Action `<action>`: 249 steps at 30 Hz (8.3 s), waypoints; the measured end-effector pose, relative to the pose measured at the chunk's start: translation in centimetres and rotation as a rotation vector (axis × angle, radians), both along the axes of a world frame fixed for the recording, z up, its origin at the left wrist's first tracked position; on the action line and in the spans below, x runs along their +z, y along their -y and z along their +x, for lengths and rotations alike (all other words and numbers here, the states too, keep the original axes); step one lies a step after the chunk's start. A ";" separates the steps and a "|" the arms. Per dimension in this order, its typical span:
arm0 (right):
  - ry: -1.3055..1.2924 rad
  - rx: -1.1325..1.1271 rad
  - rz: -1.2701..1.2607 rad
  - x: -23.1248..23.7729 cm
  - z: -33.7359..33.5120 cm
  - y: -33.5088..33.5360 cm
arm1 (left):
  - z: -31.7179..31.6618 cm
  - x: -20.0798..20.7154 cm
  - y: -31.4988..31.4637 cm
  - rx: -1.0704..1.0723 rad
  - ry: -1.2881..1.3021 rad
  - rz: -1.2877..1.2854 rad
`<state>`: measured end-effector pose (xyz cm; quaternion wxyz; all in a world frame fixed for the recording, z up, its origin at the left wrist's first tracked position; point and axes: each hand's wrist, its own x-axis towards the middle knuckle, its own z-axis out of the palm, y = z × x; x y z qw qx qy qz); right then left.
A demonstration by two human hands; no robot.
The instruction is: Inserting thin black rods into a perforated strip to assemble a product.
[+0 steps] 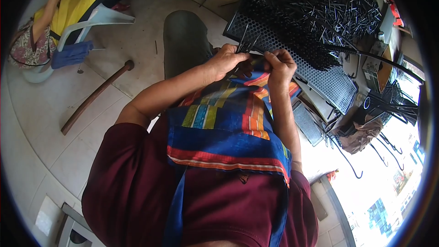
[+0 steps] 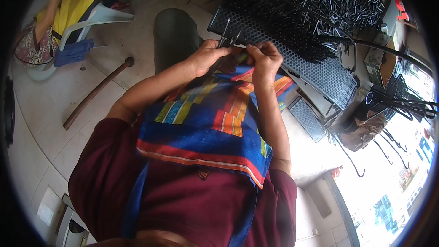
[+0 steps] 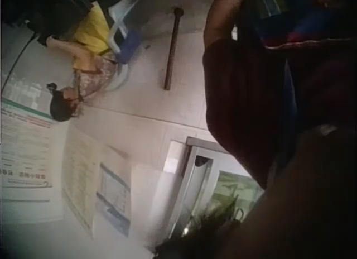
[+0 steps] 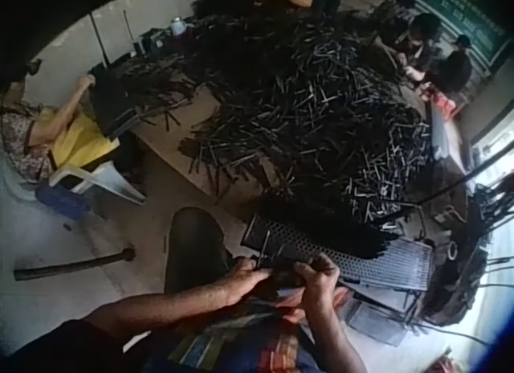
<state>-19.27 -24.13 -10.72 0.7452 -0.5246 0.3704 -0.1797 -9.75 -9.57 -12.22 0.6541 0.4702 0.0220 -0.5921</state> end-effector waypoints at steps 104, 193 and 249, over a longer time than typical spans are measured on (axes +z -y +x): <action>0.113 -0.100 -0.782 0.4 2.3 2.7 | 0.0 0.3 0.8 0.168 -0.069 0.183; 0.088 -0.147 -0.821 1.1 2.1 4.3 | -1.7 1.0 1.7 0.161 -0.138 0.043; -0.305 0.228 -0.888 2.6 0.4 2.9 | -2.0 1.4 1.7 0.222 -0.197 -0.115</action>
